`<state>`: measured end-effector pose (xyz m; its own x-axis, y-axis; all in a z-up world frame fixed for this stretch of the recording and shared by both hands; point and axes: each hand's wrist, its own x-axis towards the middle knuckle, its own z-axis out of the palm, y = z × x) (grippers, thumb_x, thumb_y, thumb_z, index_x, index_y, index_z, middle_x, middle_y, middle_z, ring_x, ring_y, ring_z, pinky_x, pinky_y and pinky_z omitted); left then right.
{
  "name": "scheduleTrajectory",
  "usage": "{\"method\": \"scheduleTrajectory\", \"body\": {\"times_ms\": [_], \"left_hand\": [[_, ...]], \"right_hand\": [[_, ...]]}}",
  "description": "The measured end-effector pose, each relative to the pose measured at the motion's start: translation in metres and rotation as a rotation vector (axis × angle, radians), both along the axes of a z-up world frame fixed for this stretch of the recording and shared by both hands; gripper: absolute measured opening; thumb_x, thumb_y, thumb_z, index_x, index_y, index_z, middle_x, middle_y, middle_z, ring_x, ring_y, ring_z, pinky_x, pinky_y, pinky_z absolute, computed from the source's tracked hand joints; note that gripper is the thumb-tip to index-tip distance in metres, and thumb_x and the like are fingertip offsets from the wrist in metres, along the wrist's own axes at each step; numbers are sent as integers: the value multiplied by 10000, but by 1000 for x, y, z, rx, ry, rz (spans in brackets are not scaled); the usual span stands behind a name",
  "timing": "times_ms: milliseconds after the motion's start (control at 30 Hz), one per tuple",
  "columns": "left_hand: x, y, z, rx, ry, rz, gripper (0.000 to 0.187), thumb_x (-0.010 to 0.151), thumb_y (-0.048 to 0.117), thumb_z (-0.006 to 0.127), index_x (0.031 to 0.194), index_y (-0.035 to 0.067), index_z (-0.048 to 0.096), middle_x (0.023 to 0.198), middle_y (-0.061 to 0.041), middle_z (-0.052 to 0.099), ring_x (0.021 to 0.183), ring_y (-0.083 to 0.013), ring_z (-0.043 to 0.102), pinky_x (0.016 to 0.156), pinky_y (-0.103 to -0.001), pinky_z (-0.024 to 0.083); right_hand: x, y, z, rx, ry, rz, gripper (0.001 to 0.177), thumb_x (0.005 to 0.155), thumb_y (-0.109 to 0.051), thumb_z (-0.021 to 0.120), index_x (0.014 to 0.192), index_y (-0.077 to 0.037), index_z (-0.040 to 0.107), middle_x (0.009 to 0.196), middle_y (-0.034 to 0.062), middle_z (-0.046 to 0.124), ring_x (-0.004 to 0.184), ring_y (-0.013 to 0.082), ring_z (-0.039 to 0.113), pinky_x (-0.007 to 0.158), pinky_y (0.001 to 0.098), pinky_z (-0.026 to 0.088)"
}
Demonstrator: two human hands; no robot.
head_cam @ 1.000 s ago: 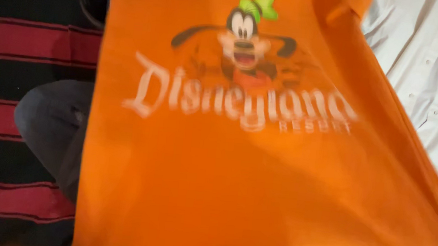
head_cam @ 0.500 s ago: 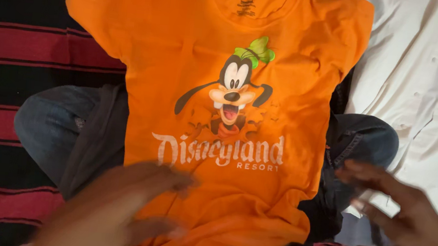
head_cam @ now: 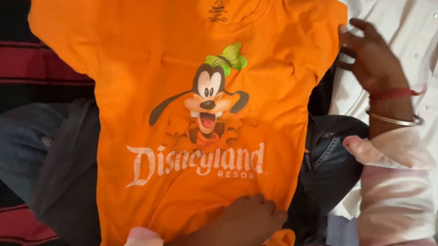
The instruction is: The person folds an orange Disneyland Resort t-shirt and places it aside. Then, the person picks up a red sleeveless top, unfolds it, and folds it neatly on their lap.
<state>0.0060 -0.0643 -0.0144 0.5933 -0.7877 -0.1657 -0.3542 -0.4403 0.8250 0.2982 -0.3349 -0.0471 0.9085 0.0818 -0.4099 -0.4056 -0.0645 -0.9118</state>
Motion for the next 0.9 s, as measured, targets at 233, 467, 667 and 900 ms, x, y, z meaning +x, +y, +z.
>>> {"method": "scheduleTrajectory", "body": {"times_ms": [233, 467, 667, 900], "left_hand": [[12, 17, 27, -218, 194, 13, 245, 834, 147, 705, 1052, 63, 633, 1010, -142, 678, 928, -382, 681, 764, -477, 532], [0, -10, 9, -383, 77, -54, 217, 888, 159, 653, 1083, 68, 630, 1030, -143, 670, 922, -364, 683, 772, -461, 540], [-13, 0, 3, -412, 50, -60, 201, 934, 169, 609, 1110, 72, 627, 1047, -144, 662, 917, -348, 685, 778, -448, 547], [-34, -25, -3, -524, -39, -26, 196, 988, 181, 558, 1141, 77, 623, 1067, -145, 654, 910, -330, 687, 786, -432, 555]], "right_hand": [[-13, 3, -5, -110, -81, -41, 280, 1035, -177, 676, 1268, -32, 616, 1085, 24, 694, 924, 137, 689, 775, 317, 577], [-23, -3, 16, 253, -538, -269, 108, 1146, -29, 621, 1241, 18, 597, 1158, 68, 674, 1008, 147, 630, 939, 279, 509], [-24, -8, 6, 190, -561, -378, 186, 1144, 37, 610, 1310, -26, 555, 1198, 53, 625, 1028, 150, 599, 972, 305, 523], [-25, -14, 6, 150, -430, -284, 417, 1072, 69, 648, 1406, -87, 453, 1206, 58, 638, 1039, 137, 600, 955, 271, 518]]}}
